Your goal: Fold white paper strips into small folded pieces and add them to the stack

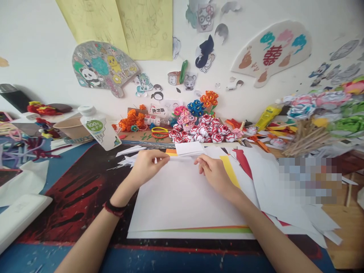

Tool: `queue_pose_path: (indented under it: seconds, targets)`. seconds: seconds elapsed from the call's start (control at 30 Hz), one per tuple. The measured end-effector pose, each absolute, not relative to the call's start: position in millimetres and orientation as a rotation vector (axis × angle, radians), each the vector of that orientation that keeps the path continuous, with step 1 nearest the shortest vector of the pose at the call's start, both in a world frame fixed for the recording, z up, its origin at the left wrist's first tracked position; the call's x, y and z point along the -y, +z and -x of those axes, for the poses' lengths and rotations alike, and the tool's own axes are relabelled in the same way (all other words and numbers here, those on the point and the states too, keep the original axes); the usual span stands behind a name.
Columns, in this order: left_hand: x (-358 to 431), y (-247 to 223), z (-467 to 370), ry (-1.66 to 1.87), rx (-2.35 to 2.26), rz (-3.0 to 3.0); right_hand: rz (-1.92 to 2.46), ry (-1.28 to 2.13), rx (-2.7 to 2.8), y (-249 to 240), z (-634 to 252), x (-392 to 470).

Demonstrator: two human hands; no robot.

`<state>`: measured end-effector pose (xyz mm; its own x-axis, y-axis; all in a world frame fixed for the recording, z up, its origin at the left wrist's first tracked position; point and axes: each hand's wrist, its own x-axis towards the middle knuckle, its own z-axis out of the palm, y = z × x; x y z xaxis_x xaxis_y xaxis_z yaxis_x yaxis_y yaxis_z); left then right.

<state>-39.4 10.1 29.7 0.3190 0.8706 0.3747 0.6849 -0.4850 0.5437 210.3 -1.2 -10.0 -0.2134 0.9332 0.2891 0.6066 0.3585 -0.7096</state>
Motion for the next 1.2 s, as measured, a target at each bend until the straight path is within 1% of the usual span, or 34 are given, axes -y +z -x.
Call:
queue_pose_path:
  seconds: [0.1,0.17,0.23,0.3,0.33,0.43,0.57,0.7,0.77,0.87,1.07,1.2]
  targets:
    - [-20.0,32.9,68.4,0.998,-1.684,-2.273,1.383,0.51,1.933,-8.2,-211.3,0.8]
    - [-25.6,33.6,92.0,0.966,-1.958,-2.249,1.413,0.472,1.966,-7.3,-210.4,1.2]
    - [-28.3,33.3,112.0,0.847,-2.162,-2.269,1.438,0.459,2.003,-7.2,-208.7,2.1]
    - [-27.6,32.8,123.0,0.647,-2.197,-2.398,1.457,0.444,2.031,-7.7,-207.0,3.1]
    - [-26.3,32.6,124.2,0.604,-2.221,-2.476,1.464,0.427,2.04,-8.2,-206.5,3.5]
    - [-21.3,32.3,113.3,0.607,-2.316,-2.611,1.48,0.308,2.051,-9.8,-206.7,3.4]
    - [-17.9,28.9,82.1,0.709,-2.234,-2.695,1.442,0.072,2.037,-11.4,-209.1,0.0]
    - [-19.5,16.9,45.0,0.698,-1.884,-2.835,1.37,-0.047,2.086,-14.0,-210.9,-4.2]
    - [-21.1,8.4,26.5,0.708,-1.711,-2.874,1.344,-0.056,2.122,-16.2,-211.0,-5.3]
    - [-23.3,-3.4,5.5,0.742,-1.59,-2.939,1.326,-0.04,2.169,-19.0,-210.1,-5.2]
    - [-22.8,-9.1,-0.8,0.723,-1.531,-3.069,1.263,0.016,2.15,-16.2,-206.4,-1.8]
    - [-22.2,-7.1,4.5,0.814,-1.515,-3.106,1.222,0.051,2.071,-11.6,-205.9,1.5]
